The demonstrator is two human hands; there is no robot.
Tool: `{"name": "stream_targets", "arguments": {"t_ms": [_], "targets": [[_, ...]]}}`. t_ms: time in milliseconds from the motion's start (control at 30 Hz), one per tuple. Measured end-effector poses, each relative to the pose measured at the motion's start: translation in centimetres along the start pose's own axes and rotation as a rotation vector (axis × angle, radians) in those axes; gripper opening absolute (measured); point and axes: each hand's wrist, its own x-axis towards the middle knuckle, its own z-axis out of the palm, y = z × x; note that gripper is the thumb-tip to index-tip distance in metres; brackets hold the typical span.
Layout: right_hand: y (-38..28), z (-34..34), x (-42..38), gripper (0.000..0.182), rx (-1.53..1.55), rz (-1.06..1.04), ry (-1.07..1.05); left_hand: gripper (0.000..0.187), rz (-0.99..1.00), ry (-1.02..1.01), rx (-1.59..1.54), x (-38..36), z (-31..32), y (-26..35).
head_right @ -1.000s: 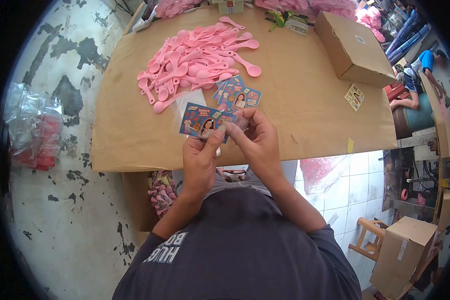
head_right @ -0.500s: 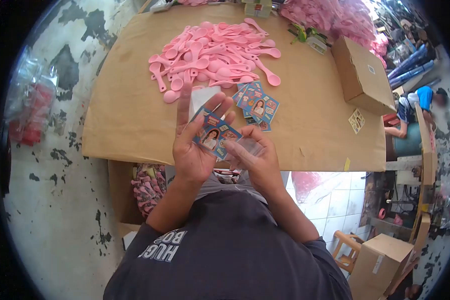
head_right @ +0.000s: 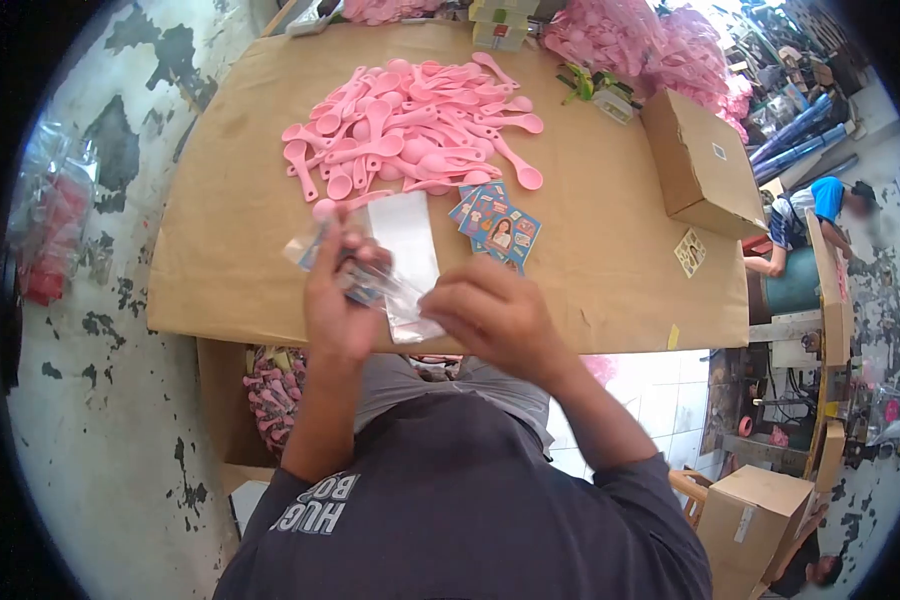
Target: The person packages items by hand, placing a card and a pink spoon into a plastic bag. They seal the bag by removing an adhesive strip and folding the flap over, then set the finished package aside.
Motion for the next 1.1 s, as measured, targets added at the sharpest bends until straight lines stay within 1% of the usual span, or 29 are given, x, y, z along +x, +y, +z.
{"name": "stream_targets", "arguments": {"t_ms": [33, 67, 100, 133, 167, 233, 267, 300, 333, 367, 400, 433, 567, 633, 667, 733, 767, 833, 867, 933, 967, 1000, 1033, 1067, 1100], "targets": [[0.6, -1.0, 0.9, 0.015, -0.028, 0.044, 0.004, 0.027, 0.018, 0.059, -0.068, 0.5, -0.6, 1.0], [1.9, -2.1, 1.5, 0.014, -0.016, 0.185, 0.006, 0.027, 0.014, 0.052, -0.067, 0.6, -0.8, 1.9], [3.4, -3.0, 2.6, 0.011, -0.022, 0.304, 0.05, 0.026, 0.065, 0.069, -0.061, 0.6, -0.7, 2.6], [5.5, -3.9, 4.2, 0.01, -0.11, 0.295, 0.071, 0.024, 0.116, 0.086, -0.054, 0.5, -0.5, 3.0], [7.3, -4.4, 5.7, 0.011, -0.159, 0.357, 0.055, 0.026, 0.126, 0.086, -0.029, 0.4, -0.3, 3.1], [14.4, -4.6, 6.7, 0.018, -0.448, 0.244, 0.051, 0.028, 0.108, 0.076, 0.016, -0.4, 0.4, 2.4], [17.0, -4.3, 7.3, 0.018, -0.447, 0.241, 0.064, 0.029, 0.092, 0.076, 0.057, -0.8, 0.7, 1.9], [19.4, -3.9, 7.8, 0.022, -0.543, 0.184, 0.027, 0.033, 0.068, 0.077, 0.086, -1.3, 1.0, 1.4], [20.5, -3.6, 8.3, 0.027, -0.639, 0.129, -0.01, 0.033, 0.071, 0.068, 0.097, -1.7, 1.1, 1.0], [21.6, -3.3, 8.6, 0.027, -0.634, 0.13, 0.005, 0.033, 0.05, 0.033, 0.093, -1.9, 1.0, 0.7], [21.8, -2.8, 9.0, 0.029, -0.699, 0.167, -0.047, 0.034, 0.028, 0.0, 0.089, -2.1, 0.9, 0.5], [21.9, -2.5, 9.1, 0.031, -0.761, 0.207, -0.1, 0.035, 0.034, 0.039, 0.108, -2.3, 0.9, 0.6], [21.8, -3.3, 8.6, 0.03, -0.728, 0.233, -0.126, 0.036, 0.066, 0.103, 0.16, -2.4, -0.3, 1.4], [22.5, -4.0, 7.8, 0.041, -0.614, 0.178, -0.158, 0.031, 0.103, 0.081, 0.126, -2.2, -0.9, 1.7], [22.8, -4.5, 7.1, 0.041, -0.616, 0.189, -0.156, 0.031, 0.092, 0.081, 0.128, -2.1, -1.1, 1.8], [20.9, -5.9, 6.7, 0.035, -0.54, 0.134, -0.134, 0.033, 0.128, 0.074, 0.118, -1.7, -1.5, 2.0], [19.8, -6.7, 6.5, 0.035, -0.539, 0.138, -0.142, 0.033, 0.126, 0.082, 0.113, -1.6, -1.6, 2.2], [16.9, -8.2, 6.4, 0.038, -0.363, 0.273, -0.056, 0.034, 0.213, 0.06, 0.134, -1.2, -1.7, 2.6], [15.3, -8.7, 6.1, 0.038, -0.363, 0.273, -0.07, 0.034, 0.215, 0.07, 0.126, -1.0, -1.5, 2.7], [11.8, -9.2, 5.0, 0.026, -0.132, 0.368, 0.137, 0.038, 0.372, 0.062, 0.197, -0.7, -1.0, 2.9], [10.4, -9.3, 4.2, 0.026, -0.125, 0.368, 0.116, 0.041, 0.412, 0.085, 0.21, -0.5, -0.9, 3.0], [9.2, -9.2, 3.3, 0.024, 0.062, 0.512, 0.184, 0.041, 0.425, 0.109, 0.209, -0.3, -0.7, 3.1], [8.0, -8.6, 2.4, 0.023, 0.253, 0.657, 0.25, 0.042, 0.451, 0.089, 0.187, -0.1, -0.3, 3.1], [6.8, -7.6, 1.4, 0.023, 0.27, 0.659, 0.229, 0.044, 0.478, 0.064, 0.167, 0.2, -0.2, 3.1], [5.8, -6.7, 0.3, 0.023, 0.311, 0.702, 0.234, 0.043, 0.469, 0.033, 0.136, 0.4, -0.4, 3.3]]}}
